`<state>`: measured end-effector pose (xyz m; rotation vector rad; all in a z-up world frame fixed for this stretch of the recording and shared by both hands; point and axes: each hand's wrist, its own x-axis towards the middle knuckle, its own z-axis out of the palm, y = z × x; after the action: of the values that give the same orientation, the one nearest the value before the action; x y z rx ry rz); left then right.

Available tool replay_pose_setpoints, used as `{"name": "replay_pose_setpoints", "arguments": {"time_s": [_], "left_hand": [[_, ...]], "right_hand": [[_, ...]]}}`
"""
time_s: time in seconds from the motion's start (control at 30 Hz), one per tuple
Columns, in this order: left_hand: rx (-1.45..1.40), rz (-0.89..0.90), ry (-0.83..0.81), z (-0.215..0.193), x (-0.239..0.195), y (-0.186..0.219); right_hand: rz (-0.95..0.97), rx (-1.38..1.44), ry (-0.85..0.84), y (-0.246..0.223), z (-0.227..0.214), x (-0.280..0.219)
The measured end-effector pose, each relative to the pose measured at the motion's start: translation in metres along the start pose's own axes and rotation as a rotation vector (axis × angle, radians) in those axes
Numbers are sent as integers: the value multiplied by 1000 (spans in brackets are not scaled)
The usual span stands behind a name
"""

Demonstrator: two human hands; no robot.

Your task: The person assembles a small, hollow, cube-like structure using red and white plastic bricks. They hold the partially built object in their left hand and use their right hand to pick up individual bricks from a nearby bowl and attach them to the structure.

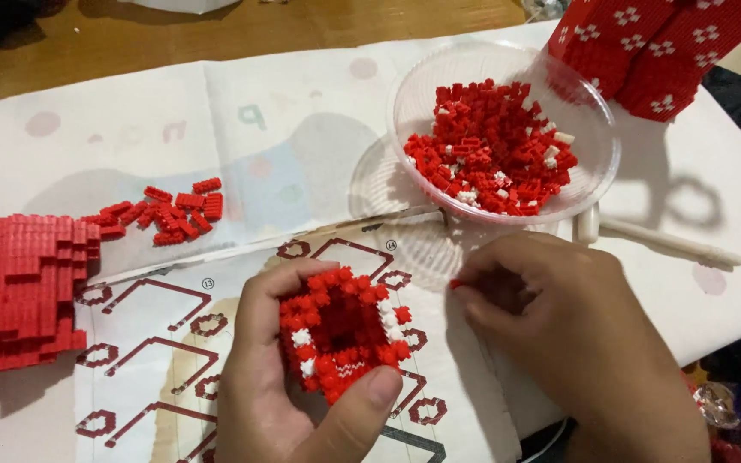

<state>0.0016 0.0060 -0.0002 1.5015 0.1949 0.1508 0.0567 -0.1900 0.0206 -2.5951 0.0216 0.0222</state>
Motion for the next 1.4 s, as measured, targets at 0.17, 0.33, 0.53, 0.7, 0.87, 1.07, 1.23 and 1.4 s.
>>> {"name": "replay_pose_setpoints", "arguments": {"time_s": [0.17,0.33,0.53,0.7,0.87,1.07,1.23,1.4], "left_hand": [[-18,-14,-15,-1,1,0],[8,-11,-28,-2,3,1],[2,-43,-14,-2,3,0],[-6,60,-40,-3,5,-2],[84,21,6,-2,4,5],[70,79,-14,-3,6,0],[117,73,-6,-3,6,3],[31,66,-34,-3,7,0]], "right_hand": [[476,-180,-17,-28,-20,0],[448,-147,-39,-19,-24,-2],[104,-176,202,1,-55,-6],[-139,-259,98,-19,-74,57],[-332,-521,-141,-31,-60,125],[-492,-623,-218,-36,-49,144],[-403,-764,-289,-49,-47,148],[-342,-745,-278,-65,-62,137]]}}
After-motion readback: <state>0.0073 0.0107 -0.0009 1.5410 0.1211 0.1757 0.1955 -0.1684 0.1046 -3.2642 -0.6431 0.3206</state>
